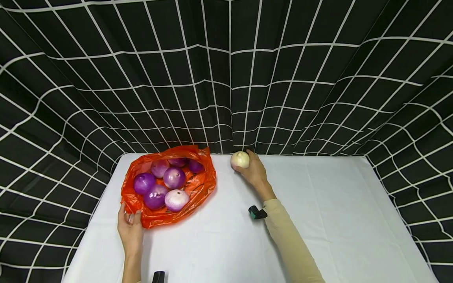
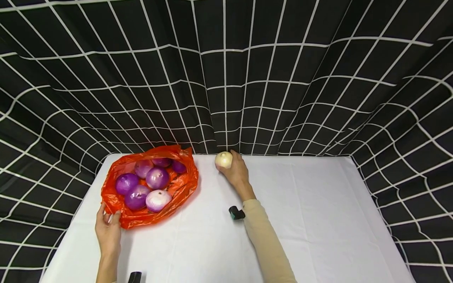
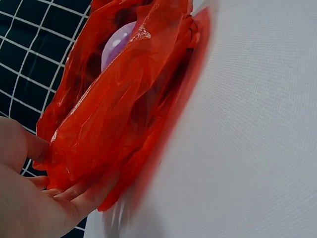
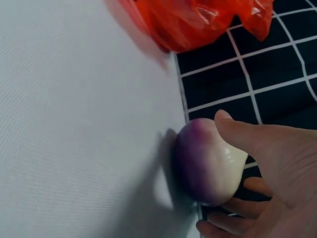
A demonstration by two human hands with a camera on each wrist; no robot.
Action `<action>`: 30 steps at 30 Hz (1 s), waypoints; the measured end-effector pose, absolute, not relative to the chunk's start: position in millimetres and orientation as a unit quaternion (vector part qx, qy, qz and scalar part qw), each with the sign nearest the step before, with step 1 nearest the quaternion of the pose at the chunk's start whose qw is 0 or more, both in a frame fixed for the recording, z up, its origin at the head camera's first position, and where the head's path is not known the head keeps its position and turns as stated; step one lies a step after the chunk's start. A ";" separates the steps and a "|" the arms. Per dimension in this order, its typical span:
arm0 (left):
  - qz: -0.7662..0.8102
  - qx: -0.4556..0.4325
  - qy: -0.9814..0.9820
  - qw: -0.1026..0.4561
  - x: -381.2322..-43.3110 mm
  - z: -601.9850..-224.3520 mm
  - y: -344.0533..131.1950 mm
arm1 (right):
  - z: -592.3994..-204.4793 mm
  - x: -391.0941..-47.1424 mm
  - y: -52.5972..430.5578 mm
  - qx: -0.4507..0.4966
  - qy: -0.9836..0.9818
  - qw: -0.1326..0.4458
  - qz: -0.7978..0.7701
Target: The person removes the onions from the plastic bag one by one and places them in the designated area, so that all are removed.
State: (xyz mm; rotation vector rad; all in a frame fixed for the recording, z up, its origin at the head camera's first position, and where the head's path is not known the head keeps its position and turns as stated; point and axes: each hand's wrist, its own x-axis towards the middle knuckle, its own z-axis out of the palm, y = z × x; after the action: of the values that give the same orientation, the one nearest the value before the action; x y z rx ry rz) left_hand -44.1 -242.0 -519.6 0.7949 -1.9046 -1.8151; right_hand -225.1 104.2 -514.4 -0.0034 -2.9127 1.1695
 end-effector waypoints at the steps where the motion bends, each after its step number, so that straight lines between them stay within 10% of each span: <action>1: -0.648 0.283 -0.680 0.196 -44.4 -519.7 -241.7 | -513.1 -225.1 104.5 0.000 -0.929 0.003 0.370; 30: -0.649 0.298 -0.674 0.192 -41.7 -518.3 -246.0 | -473.1 -193.6 67.2 0.117 -0.903 0.133 0.391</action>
State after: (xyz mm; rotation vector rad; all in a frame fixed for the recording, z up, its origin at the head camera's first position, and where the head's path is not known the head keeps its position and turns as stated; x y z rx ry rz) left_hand -41.7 -246.0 -518.3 0.8354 -1.8914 -1.8211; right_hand -193.6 67.2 -473.1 0.3403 -2.6196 1.1351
